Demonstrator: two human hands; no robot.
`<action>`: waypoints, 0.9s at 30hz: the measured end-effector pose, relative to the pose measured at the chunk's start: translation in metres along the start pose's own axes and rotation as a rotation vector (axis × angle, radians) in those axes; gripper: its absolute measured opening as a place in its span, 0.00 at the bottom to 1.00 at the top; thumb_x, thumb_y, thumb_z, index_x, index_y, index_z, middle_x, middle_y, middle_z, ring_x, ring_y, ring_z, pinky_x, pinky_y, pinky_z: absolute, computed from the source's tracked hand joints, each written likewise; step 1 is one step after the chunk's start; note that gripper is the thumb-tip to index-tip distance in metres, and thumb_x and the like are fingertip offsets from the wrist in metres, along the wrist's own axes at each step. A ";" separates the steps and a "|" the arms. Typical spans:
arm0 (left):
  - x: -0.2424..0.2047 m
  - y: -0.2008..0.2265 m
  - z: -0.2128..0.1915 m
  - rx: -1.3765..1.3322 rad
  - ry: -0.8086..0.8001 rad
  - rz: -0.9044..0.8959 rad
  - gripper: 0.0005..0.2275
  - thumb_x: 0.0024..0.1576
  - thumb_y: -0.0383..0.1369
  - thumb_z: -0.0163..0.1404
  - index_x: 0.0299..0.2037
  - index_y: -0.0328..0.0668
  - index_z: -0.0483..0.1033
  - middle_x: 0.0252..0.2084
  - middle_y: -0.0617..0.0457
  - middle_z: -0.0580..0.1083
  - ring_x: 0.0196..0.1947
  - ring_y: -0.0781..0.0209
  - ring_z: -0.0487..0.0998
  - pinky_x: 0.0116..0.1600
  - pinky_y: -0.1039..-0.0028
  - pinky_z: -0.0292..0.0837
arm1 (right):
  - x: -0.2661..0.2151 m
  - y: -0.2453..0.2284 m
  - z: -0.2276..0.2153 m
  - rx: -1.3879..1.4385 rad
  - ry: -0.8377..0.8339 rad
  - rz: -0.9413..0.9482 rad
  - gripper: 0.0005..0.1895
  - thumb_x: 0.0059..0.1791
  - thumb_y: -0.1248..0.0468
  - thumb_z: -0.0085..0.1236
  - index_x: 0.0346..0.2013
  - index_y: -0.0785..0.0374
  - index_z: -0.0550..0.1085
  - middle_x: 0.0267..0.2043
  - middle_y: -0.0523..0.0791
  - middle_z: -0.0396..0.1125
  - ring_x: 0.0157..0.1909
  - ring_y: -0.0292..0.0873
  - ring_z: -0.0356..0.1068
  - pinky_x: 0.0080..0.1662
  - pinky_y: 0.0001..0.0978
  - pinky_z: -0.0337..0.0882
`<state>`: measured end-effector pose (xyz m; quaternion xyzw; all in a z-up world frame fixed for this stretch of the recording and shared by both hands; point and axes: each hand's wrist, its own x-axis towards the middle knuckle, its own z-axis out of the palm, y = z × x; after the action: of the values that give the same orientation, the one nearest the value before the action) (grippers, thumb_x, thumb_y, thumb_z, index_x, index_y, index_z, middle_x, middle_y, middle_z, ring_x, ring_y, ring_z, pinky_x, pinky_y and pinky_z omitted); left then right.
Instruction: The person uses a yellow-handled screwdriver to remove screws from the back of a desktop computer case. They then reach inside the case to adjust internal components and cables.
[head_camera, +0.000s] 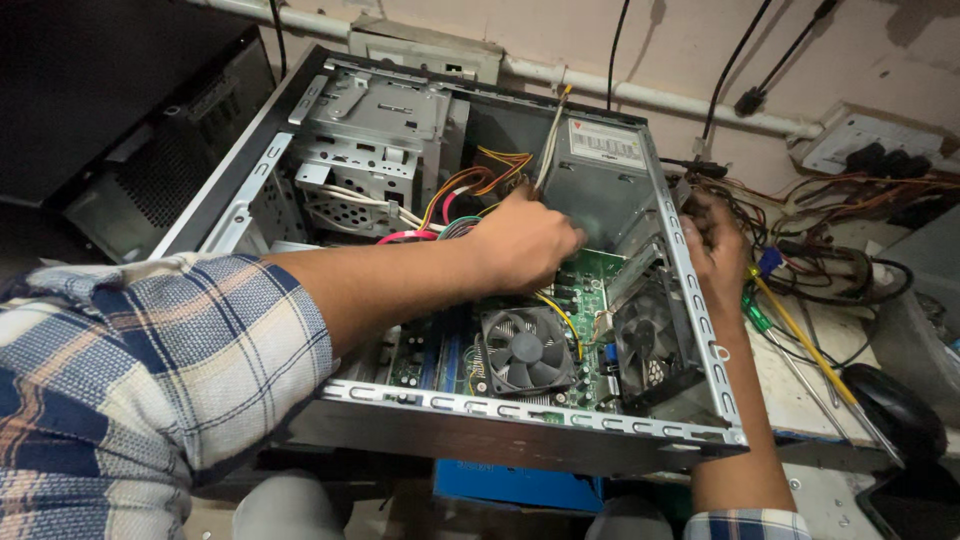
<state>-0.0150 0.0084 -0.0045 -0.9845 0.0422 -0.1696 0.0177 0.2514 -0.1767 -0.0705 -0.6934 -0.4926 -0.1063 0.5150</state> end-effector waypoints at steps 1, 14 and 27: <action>-0.001 0.000 0.001 -0.002 0.017 0.006 0.08 0.49 0.32 0.49 0.35 0.42 0.78 0.28 0.43 0.79 0.32 0.41 0.82 0.50 0.46 0.67 | 0.000 -0.002 0.000 -0.009 0.001 -0.014 0.19 0.56 0.62 0.55 0.61 0.66 0.71 0.40 0.47 0.71 0.41 0.38 0.68 0.46 0.30 0.68; 0.000 -0.003 0.017 -0.018 0.013 0.018 0.09 0.50 0.32 0.50 0.38 0.44 0.79 0.30 0.44 0.79 0.34 0.42 0.82 0.51 0.47 0.68 | -0.001 -0.011 0.002 -0.075 0.018 0.005 0.20 0.55 0.63 0.55 0.61 0.66 0.72 0.39 0.47 0.70 0.40 0.39 0.69 0.43 0.32 0.68; 0.001 -0.003 0.011 -0.035 -0.025 0.016 0.09 0.45 0.33 0.54 0.35 0.46 0.81 0.30 0.43 0.79 0.35 0.42 0.82 0.49 0.52 0.71 | -0.002 -0.007 0.002 0.091 -0.017 0.008 0.20 0.56 0.62 0.55 0.61 0.65 0.71 0.39 0.44 0.69 0.40 0.36 0.66 0.44 0.28 0.68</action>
<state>-0.0098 0.0118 -0.0141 -0.9862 0.0529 -0.1566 0.0024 0.2444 -0.1766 -0.0683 -0.6722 -0.4985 -0.0756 0.5421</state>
